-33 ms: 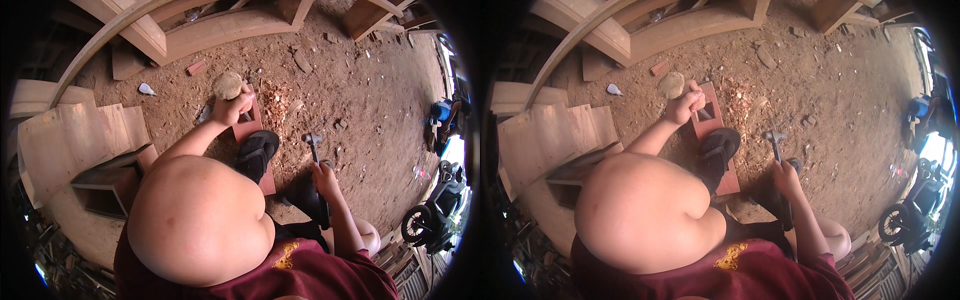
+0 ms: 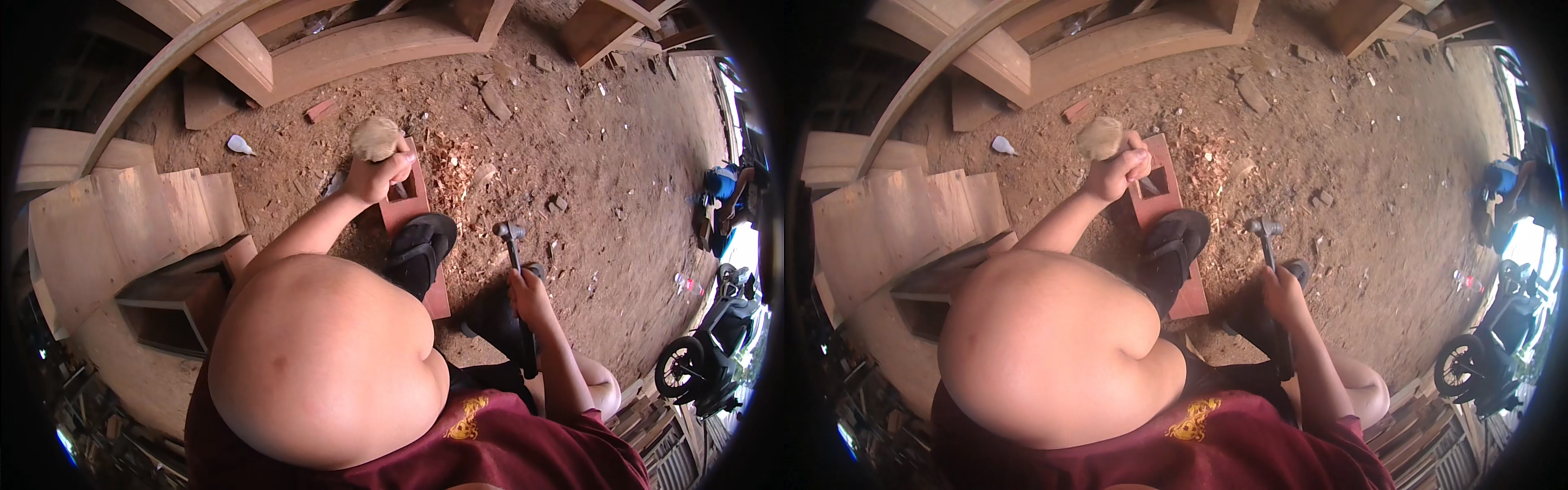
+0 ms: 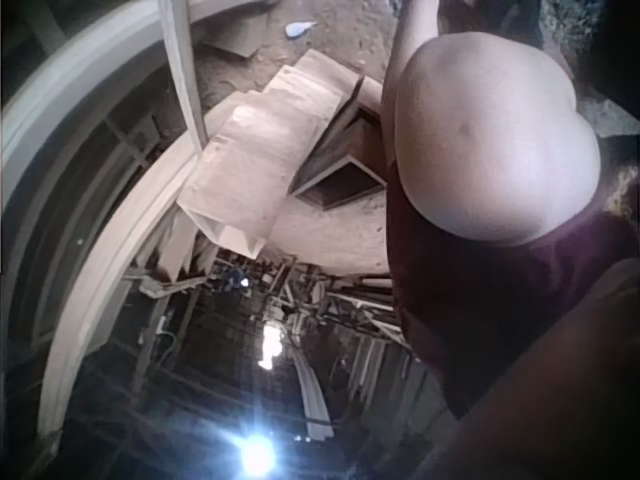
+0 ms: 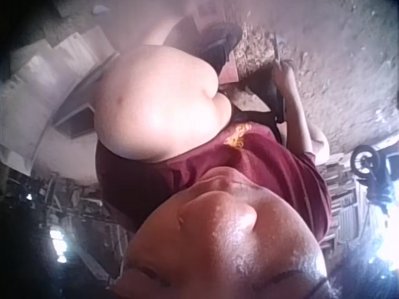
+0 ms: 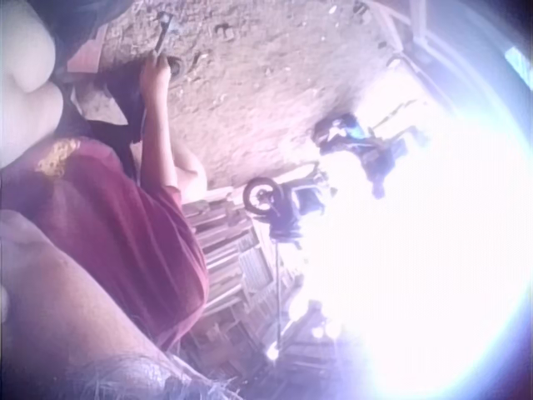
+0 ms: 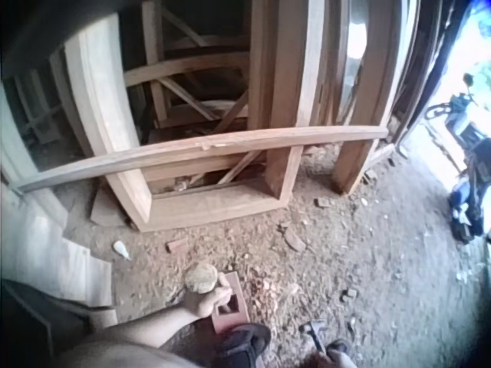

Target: The person sits on the ground and uses a hammer to strike a chisel, carving a small rectangular piece of wood. The person repeatedly positions the chisel and strikes it to remove wood chips, working on the same piece throughout the clip.

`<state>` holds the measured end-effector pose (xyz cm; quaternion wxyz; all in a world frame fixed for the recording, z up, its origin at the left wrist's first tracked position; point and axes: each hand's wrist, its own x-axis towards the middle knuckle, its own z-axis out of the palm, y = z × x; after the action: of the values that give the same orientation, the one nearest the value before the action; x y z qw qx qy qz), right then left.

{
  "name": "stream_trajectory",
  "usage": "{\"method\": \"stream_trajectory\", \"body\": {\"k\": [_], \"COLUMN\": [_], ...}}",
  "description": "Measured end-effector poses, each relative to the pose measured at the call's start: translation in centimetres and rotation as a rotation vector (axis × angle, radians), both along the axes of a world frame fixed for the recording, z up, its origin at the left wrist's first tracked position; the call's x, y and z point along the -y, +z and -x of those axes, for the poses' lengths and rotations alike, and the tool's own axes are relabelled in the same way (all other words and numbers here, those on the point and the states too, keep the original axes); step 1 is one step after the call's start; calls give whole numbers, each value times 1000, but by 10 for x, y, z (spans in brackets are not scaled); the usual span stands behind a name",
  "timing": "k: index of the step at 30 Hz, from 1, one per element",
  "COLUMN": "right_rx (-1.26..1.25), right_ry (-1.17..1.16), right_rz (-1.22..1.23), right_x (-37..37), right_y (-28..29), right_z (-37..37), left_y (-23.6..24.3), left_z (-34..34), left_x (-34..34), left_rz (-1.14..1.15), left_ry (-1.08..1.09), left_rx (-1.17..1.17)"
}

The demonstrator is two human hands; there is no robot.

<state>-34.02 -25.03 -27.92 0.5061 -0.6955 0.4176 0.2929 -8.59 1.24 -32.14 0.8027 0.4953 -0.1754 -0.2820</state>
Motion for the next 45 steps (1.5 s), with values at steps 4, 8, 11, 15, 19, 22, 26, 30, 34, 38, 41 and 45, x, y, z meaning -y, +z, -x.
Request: {"method": "stream_trajectory", "body": {"k": [4, 8, 11, 15, 19, 22, 26, 30, 34, 38, 41, 45], "right_rx": [-25, 76, 192, 689, 1134, 504, 539, 998, 387, 346, 422, 323], "right_ry": [-101, -37, -13, 131, -218, 606, 545, -38, 792, 145, -222, -360], "right_rz": [-84, -49, -27, 119, -158, 379, 219, -236, 375, -232, -497, -293], "right_x": [-3, -1, 7, 7, -30, -70, -62, -53, -79, -68, -46, -29], "right_y": [2, 19, 60, 158, 210, 173, 156, 175, 131, 63, 45, 65], "right_z": [5, -26, -73, -143, -177, -167, -136, -125, -107, -46, -19, -33], "left_y": [-18, -32, -33, -23, -15, -16, -29, -38, -36, -36, -38, -34], "left_z": [-6, -5, -3, 7, 12, 25, 33, 26, 28, 72, 84, 68], "left_x": [1, 10, 18, 28, 30, 29, 21, 19, 28, 35, 35, 24], "left_rz": [-8, -61, -124, -263, -310, -295, -272, -399, -414, -479, -332, -234], "left_ry": [-34, -45, 54, 65, 94, 97, 77, 86, 140, -111, -246, -100], "left_rx": [-75, -53, 51, 296, 306, 275, 349, 593, 844, 827, 984, 910]}}
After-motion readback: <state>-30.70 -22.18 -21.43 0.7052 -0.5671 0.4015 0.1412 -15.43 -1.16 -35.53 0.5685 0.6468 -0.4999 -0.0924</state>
